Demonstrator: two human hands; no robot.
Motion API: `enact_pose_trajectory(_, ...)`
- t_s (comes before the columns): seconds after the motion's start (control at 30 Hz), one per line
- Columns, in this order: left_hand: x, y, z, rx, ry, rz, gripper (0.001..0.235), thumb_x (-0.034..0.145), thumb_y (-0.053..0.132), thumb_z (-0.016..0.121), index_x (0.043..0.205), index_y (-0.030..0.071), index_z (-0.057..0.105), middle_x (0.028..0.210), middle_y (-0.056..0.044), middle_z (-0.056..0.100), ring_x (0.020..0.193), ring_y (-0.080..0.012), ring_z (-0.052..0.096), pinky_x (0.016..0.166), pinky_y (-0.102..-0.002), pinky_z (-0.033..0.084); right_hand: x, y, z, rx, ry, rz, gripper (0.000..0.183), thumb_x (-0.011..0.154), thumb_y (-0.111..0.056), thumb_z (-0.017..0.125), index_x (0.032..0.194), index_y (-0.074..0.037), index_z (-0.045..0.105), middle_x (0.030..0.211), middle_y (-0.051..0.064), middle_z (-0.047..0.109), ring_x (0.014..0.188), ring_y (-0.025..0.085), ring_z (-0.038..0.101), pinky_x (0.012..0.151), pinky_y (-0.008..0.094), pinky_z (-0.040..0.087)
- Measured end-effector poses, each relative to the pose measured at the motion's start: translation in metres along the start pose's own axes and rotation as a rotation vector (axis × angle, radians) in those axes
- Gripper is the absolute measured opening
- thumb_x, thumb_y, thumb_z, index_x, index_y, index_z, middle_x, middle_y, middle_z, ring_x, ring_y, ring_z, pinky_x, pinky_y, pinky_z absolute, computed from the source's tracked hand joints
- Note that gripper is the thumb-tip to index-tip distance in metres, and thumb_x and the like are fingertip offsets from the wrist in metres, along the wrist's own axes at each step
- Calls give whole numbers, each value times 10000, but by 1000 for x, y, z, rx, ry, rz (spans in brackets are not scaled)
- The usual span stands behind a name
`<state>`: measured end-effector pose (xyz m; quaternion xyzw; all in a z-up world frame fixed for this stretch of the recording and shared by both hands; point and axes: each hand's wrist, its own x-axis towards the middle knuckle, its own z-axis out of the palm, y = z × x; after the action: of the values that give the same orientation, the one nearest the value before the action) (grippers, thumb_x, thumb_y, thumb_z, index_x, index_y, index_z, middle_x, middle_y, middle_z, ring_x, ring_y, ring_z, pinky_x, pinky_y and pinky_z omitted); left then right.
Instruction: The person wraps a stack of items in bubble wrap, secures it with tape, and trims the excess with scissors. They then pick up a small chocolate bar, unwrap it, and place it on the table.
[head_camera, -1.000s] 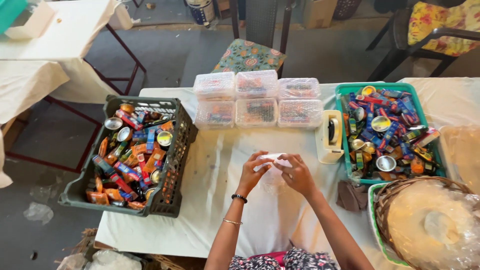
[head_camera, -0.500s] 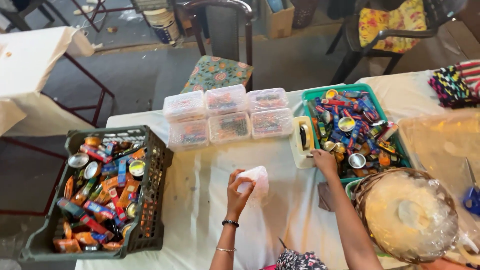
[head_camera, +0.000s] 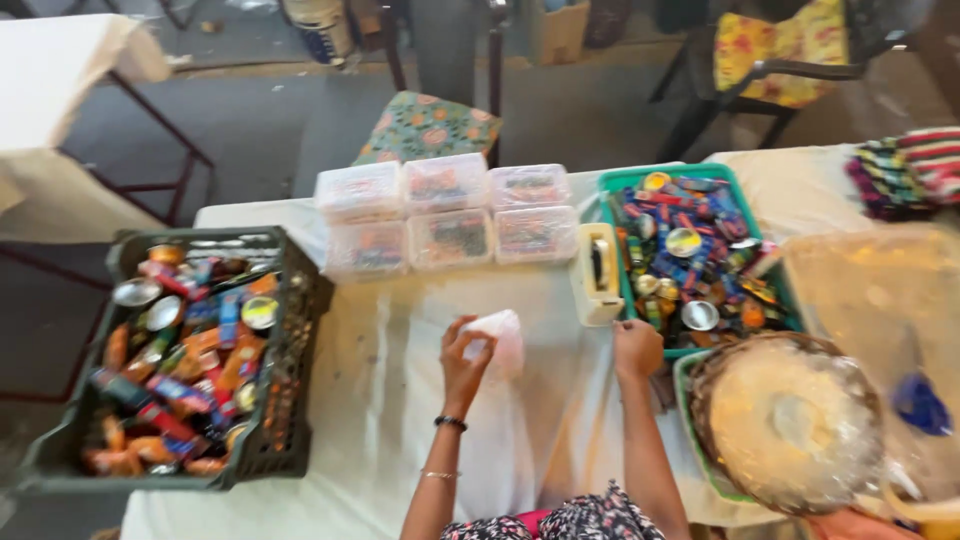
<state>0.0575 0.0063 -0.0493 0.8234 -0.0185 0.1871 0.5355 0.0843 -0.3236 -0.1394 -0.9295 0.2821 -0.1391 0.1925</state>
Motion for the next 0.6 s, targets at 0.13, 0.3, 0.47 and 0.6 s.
enact_pose_trajectory(0.13,11,0,1,-72,30,17,286,787,118,828,1026,103,673,1278,-85,662,1282,-299,577,1082,-408,449,-46,-63,-12,570,-357,60,292,825,-344,833,988,-102,833,807,46,767,699,138,663,652,315,517)
enact_pose_trajectory(0.3,17,11,-4,-57,-61,-26,425,783,92,800,1195,110,698,1340,-77,658,1296,-283,584,1075,-390,475,-80,-155,-41,918,-667,-29,267,824,-281,828,924,-34,820,808,-6,747,723,57,621,645,248,486)
enact_pose_trajectory(0.47,14,9,-10,-55,-36,-45,419,770,96,831,1175,117,728,1335,-68,674,1293,-282,592,1074,-399,480,-82,-184,-45,817,-633,41,288,816,-294,850,906,-22,824,754,17,736,678,66,600,622,264,477)
enact_pose_trajectory(0.6,13,9,-4,-87,-31,-36,407,772,103,826,1167,132,732,1339,-54,675,1291,-275,606,1067,-394,505,-84,-177,-46,768,-579,52,308,796,-304,859,922,-26,826,750,8,751,668,58,609,622,261,488)
